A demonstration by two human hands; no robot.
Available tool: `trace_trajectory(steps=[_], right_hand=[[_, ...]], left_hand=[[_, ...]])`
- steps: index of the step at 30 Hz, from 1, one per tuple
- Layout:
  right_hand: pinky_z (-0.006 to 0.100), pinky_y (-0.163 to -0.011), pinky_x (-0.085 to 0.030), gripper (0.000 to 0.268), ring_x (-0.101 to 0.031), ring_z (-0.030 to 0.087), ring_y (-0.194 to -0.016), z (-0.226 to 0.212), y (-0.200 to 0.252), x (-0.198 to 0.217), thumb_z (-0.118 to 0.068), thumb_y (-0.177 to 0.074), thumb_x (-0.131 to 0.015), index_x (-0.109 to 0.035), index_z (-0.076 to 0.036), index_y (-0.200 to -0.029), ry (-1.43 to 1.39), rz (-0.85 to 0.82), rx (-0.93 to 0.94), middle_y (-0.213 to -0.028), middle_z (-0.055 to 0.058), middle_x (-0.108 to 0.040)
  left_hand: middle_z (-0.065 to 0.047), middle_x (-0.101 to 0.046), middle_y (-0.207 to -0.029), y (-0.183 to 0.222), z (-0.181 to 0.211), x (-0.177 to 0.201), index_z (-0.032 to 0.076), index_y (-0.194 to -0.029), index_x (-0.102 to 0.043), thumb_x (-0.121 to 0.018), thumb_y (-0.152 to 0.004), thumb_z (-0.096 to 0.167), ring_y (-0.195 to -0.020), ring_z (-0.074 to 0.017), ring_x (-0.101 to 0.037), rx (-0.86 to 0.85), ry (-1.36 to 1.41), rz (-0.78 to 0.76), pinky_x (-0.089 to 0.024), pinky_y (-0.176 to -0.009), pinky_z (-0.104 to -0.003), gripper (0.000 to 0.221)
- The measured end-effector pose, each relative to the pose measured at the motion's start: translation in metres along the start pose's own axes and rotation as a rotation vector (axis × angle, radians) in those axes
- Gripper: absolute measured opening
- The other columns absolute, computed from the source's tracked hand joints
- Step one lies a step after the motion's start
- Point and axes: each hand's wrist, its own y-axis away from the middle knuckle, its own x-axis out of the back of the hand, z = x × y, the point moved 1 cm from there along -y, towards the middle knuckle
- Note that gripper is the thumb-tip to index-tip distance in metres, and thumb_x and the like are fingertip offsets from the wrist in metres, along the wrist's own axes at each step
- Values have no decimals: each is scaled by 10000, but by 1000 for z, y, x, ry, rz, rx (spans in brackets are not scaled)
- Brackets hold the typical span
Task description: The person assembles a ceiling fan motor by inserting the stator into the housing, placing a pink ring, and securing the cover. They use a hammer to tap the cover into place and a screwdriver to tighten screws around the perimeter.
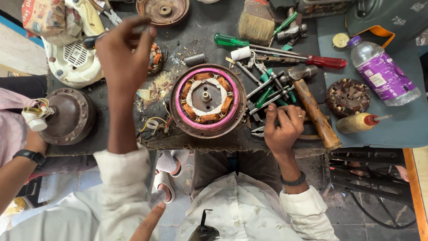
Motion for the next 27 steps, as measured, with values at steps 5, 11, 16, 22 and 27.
trace_trajectory(steps=[5,11,16,22,27], right_hand=[[415,-781,-358,346,-519,239,-756,1,-2,-1,-191,-1054,-713,-668,-25,-754,20,3,38,-780,54,-593],[414,-787,-359,351,-514,239,-759,2,-1,-3,-176,-1051,-719,-652,-15,-747,33,9,43,-786,57,-591],[410,-757,-344,335,-496,226,-720,2,0,-3,-169,-1027,-731,-672,-15,-735,43,6,49,-755,57,-578],[413,-751,-344,360,-506,232,-724,0,-2,-2,-183,-1025,-732,-647,-19,-715,44,10,23,-756,59,-579],[414,-750,-350,361,-509,242,-725,0,-3,-3,-184,-1022,-733,-641,-26,-711,51,-1,15,-760,58,-581]], left_hand=[[-157,-774,-1004,-59,-91,-44,45,-1162,-780,-821,-904,185,-870,-296,-751,-91,-326,-199,-571,-806,-421,297],[-154,-753,-1106,-80,-146,-95,104,-1178,-765,-717,-1002,256,-968,-321,-724,9,-518,-493,-521,-971,-499,238],[-245,-611,-1277,-98,-170,-119,86,-1205,-748,-686,-917,132,-1260,-415,-541,-97,-595,-372,-287,-1009,-770,298],[-268,-517,-1411,-109,-174,-143,35,-949,-782,-722,-808,119,-1384,-407,-433,-40,-781,-503,-226,-1064,-774,175],[-297,-506,-1420,-113,-170,-147,11,-961,-775,-739,-777,119,-1362,-437,-446,-42,-797,-508,-233,-1054,-774,216]])
